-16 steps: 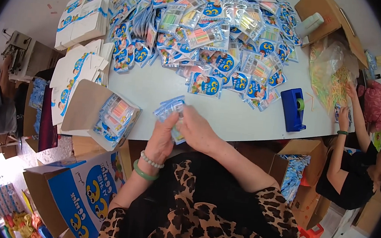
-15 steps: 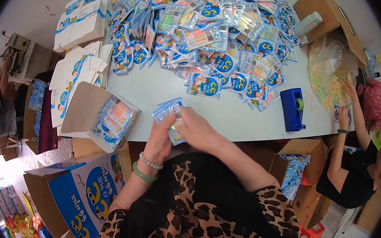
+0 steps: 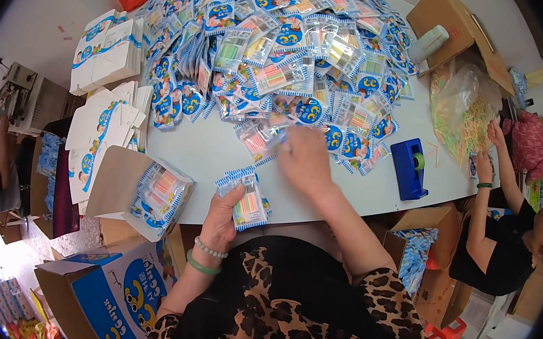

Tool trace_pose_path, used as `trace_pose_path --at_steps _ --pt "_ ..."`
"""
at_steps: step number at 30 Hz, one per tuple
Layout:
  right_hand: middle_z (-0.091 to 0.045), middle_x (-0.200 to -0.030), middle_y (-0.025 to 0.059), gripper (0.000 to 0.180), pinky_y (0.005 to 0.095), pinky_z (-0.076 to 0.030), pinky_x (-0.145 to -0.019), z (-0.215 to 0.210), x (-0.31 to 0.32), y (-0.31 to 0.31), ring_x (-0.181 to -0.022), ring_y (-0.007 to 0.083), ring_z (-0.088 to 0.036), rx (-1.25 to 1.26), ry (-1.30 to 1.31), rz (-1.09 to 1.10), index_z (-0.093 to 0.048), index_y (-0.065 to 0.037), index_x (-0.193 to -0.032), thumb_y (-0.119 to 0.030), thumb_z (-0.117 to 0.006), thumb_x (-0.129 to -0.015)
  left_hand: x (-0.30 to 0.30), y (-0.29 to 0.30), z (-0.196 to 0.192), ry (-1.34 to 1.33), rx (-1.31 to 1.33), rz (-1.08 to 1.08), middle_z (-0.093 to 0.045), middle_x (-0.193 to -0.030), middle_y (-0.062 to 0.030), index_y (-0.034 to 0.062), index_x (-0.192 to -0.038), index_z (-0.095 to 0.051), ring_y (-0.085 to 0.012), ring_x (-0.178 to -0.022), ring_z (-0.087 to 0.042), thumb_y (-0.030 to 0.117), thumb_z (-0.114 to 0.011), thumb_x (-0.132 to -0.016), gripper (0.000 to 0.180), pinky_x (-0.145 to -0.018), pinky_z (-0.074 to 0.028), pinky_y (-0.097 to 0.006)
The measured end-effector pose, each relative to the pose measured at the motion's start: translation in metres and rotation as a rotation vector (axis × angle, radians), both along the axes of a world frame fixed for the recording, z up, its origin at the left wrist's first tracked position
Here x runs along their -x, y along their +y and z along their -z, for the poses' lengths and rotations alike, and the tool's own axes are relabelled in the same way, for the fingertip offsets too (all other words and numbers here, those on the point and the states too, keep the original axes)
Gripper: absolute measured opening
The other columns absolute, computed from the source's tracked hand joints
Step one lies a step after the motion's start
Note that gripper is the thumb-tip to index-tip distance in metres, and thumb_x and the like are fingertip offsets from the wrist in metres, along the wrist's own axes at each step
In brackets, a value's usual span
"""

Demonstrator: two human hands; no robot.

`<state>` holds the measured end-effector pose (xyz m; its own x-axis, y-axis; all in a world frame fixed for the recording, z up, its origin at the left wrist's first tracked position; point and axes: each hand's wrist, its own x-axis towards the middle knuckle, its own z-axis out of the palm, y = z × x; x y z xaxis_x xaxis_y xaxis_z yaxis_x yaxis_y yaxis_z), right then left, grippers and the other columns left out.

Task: Packing individual product packets into smaller display boxes and then placing those boxes into a larger cardboard carton.

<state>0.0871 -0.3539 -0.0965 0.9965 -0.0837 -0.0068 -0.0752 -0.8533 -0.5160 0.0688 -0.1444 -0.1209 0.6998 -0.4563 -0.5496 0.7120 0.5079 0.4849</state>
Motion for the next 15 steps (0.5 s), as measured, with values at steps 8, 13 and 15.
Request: trace_pose_path --at_steps 8,13,15 --pt "-0.059 -0.102 0.0154 0.032 0.0422 -0.041 -0.089 -0.004 -0.044 -0.036 -0.102 0.0317 -0.056 0.312 -0.23 0.431 -0.056 -0.003 -0.094 -0.017 -0.072 -0.07 -0.001 -0.004 0.002 0.005 -0.018 0.015 -0.066 -0.104 -0.0113 -0.0007 -0.116 -0.056 -0.0225 -0.09 -0.068 0.015 -0.065 -0.089 0.032 -0.078 -0.059 -0.038" --pt "-0.06 -0.089 0.0146 0.029 0.0409 -0.046 -0.075 -0.002 -0.018 -0.048 -0.087 0.0333 -0.059 -0.109 -0.108 0.438 -0.057 -0.003 -0.087 -0.017 -0.073 -0.067 -0.001 -0.005 0.0 -0.034 -0.032 0.016 -0.067 -0.102 -0.0121 -0.001 -0.114 -0.057 -0.0228 -0.088 -0.069 0.016 -0.06 -0.092 0.028 -0.075 -0.06 -0.038" --pt "-0.06 -0.085 0.0151 0.028 0.0416 -0.047 -0.071 -0.013 0.006 -0.047 -0.083 0.0346 -0.06 -0.283 -0.145 0.419 -0.057 -0.003 -0.085 -0.017 -0.073 -0.067 0.0 -0.004 0.0 -0.035 -0.036 0.01 -0.067 -0.102 -0.0121 -0.0009 -0.114 -0.057 -0.0228 -0.088 -0.069 0.016 -0.06 -0.092 0.028 -0.075 -0.06 -0.038"
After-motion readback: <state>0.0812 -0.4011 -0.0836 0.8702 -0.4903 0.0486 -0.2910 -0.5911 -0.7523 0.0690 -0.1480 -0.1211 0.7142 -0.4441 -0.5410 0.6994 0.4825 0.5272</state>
